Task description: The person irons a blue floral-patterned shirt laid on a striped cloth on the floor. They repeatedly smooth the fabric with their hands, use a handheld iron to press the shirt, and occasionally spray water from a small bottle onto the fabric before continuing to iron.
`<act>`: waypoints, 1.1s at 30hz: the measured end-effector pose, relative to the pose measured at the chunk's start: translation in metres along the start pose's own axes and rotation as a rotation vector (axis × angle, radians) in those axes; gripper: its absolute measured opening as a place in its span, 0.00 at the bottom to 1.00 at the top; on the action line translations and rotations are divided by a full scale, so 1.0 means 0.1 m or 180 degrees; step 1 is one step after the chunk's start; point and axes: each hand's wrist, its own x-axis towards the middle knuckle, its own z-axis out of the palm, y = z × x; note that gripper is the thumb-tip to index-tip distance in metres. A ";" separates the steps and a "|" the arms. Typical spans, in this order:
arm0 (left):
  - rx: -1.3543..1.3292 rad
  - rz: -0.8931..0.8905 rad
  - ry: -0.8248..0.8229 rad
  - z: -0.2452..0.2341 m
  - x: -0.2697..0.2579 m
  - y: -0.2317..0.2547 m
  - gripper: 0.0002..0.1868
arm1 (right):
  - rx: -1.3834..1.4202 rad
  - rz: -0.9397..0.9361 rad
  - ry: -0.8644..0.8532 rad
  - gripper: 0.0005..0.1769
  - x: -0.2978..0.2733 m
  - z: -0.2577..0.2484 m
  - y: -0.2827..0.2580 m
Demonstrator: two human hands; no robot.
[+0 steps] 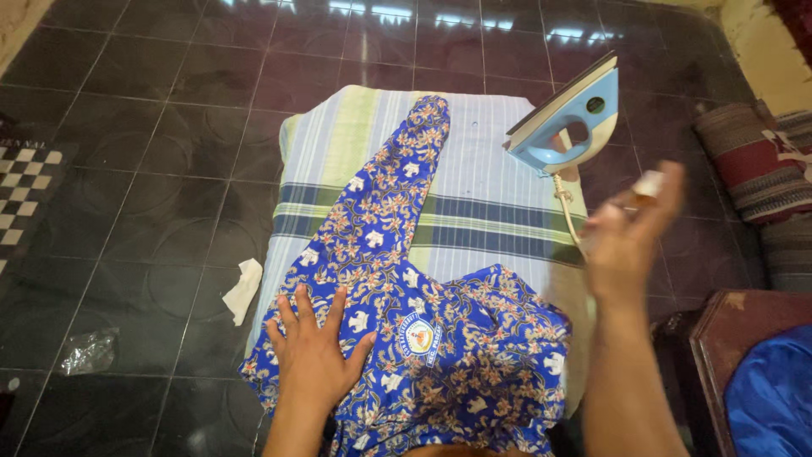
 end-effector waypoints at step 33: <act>-0.0138 0.1183 0.1243 1.58 0.26 -1.21 0.44 | -0.1843 0.1043 0.1931 0.61 -0.72 -2.72 1.82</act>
